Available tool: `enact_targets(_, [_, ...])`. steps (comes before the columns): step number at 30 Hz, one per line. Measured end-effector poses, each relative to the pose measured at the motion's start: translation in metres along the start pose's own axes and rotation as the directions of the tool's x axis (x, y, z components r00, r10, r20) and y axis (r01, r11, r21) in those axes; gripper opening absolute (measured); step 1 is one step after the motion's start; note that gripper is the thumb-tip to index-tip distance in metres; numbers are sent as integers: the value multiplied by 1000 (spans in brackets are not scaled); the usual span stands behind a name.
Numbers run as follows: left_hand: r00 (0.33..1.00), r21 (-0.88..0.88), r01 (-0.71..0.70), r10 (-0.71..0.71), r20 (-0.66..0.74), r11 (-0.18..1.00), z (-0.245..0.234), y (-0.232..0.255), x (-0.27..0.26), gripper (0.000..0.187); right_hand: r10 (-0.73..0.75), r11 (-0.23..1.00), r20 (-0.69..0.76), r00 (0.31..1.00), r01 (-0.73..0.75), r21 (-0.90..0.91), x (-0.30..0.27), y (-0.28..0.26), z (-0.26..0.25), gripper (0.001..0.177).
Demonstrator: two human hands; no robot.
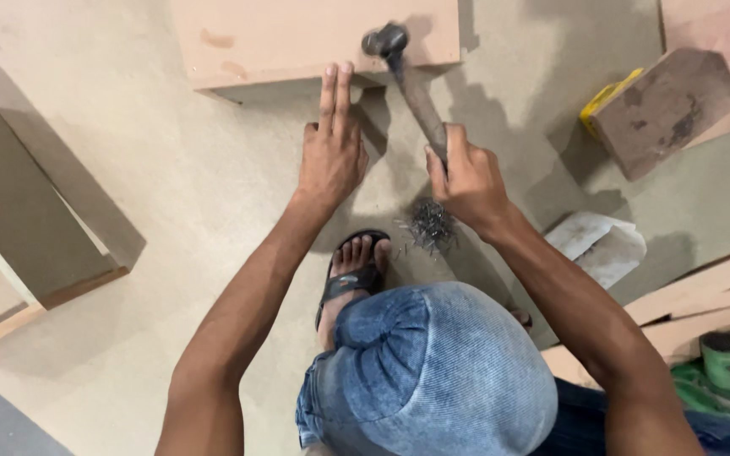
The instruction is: The person sits on the floor and uses a hammer to drive nails into the edge of a light-colored wooden board. They repeatedly pick up nails from a pile on the floor and hammer them into the wood.
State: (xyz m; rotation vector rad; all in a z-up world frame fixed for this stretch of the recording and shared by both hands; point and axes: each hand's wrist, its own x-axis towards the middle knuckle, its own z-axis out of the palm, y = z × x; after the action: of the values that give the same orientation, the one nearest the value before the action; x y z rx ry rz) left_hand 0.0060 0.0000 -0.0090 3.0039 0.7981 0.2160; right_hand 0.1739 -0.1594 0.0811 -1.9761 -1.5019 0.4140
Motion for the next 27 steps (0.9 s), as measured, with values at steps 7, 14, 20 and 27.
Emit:
enact_targets(7, [999, 4, 4, -4, -34, 1000, 6, 2, -2, 15, 65, 994, 88, 994, -56, -95, 3, 5, 7, 24])
enact_targets(14, [996, -23, -14, 12, -89, 1000, 10, 1, -5, 21, -56, 998, -63, 996, 55, -11, -4, -5, -5, 28])
enact_targets(20, [991, -73, -12, 3, -131, 997, 14, 2, -3, 20, 112, 969, 130, 985, -79, -233, 7, 17, 5, 28])
enact_targets(27, [974, -193, -32, -12, -226, 981, 4, -1, -1, 23, 172, 981, 77, 982, -163, -109, -5, 33, 13, 26])
